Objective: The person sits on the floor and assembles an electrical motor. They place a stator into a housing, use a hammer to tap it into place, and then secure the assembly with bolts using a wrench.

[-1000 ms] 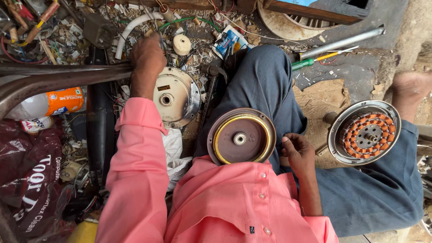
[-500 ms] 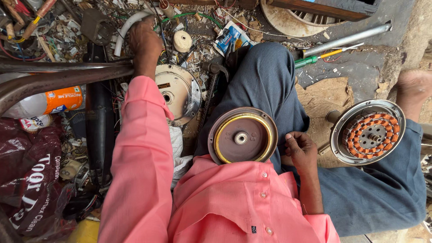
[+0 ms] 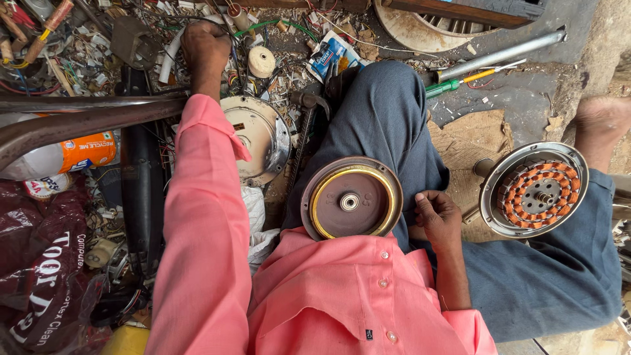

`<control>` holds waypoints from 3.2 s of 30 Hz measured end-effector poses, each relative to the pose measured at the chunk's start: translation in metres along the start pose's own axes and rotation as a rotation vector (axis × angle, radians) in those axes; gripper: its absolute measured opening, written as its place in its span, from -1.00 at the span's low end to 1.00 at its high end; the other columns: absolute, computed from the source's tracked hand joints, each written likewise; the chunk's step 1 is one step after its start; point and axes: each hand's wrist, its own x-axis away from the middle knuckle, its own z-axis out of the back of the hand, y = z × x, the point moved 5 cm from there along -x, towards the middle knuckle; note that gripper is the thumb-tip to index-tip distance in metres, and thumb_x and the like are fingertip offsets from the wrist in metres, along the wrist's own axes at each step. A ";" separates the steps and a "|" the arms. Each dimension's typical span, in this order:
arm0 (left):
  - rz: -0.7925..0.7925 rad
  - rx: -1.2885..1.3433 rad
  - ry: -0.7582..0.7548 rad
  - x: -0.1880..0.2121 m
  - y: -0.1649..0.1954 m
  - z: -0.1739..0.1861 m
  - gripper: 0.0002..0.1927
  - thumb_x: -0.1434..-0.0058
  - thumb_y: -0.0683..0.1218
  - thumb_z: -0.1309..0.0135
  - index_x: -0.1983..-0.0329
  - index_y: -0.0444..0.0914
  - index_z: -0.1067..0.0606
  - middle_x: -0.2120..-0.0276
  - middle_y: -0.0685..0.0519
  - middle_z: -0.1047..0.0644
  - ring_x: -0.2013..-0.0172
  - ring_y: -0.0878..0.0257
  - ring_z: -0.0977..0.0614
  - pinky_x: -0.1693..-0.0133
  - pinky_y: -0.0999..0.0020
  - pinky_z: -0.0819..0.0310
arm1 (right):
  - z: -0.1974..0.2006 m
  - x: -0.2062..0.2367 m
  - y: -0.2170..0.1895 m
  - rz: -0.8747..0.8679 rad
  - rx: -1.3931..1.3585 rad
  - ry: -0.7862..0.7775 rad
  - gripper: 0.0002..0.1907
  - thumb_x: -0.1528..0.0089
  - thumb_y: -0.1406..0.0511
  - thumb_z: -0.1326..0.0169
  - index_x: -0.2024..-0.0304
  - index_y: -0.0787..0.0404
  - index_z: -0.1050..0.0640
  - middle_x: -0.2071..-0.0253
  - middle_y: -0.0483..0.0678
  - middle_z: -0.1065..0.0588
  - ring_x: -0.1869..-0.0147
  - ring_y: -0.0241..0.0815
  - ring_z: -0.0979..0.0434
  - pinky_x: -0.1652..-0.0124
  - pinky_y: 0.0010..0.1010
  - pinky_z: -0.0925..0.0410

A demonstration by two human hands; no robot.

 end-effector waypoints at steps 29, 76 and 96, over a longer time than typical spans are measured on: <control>-0.624 -0.035 -0.418 0.259 0.002 0.001 -0.84 -0.11 -0.15 -0.19 0.25 -0.29 -0.52 0.26 -0.15 -0.55 0.15 -0.14 -0.59 0.09 -0.01 -0.47 | -0.005 0.011 -0.005 0.150 -0.017 -0.096 -0.86 -0.36 0.33 -0.16 0.11 0.30 -0.55 0.36 -0.14 -0.50 0.44 -0.43 -0.42 0.39 -0.61 -0.33; -0.307 -0.497 -0.536 0.203 0.021 -0.001 -0.70 -0.17 -0.10 -0.18 0.09 -0.38 -0.59 0.06 -0.24 -0.55 0.02 -0.13 -0.59 0.03 0.00 -0.52 | -0.001 0.009 -0.010 0.067 0.020 -0.036 -0.81 -0.31 0.30 -0.19 0.12 0.31 -0.58 0.37 -0.12 -0.52 0.43 -0.39 -0.45 0.40 -0.58 -0.34; -0.263 -0.137 -0.235 0.069 0.028 -0.035 0.32 -0.08 0.49 -0.26 -0.52 -0.36 0.13 -0.49 -0.34 0.05 -0.47 -0.28 0.03 -0.40 -0.27 0.24 | 0.001 0.008 -0.013 0.056 0.058 -0.016 -0.83 -0.31 0.30 -0.19 0.15 0.30 -0.58 0.39 -0.13 -0.51 0.44 -0.40 -0.43 0.43 -0.56 -0.33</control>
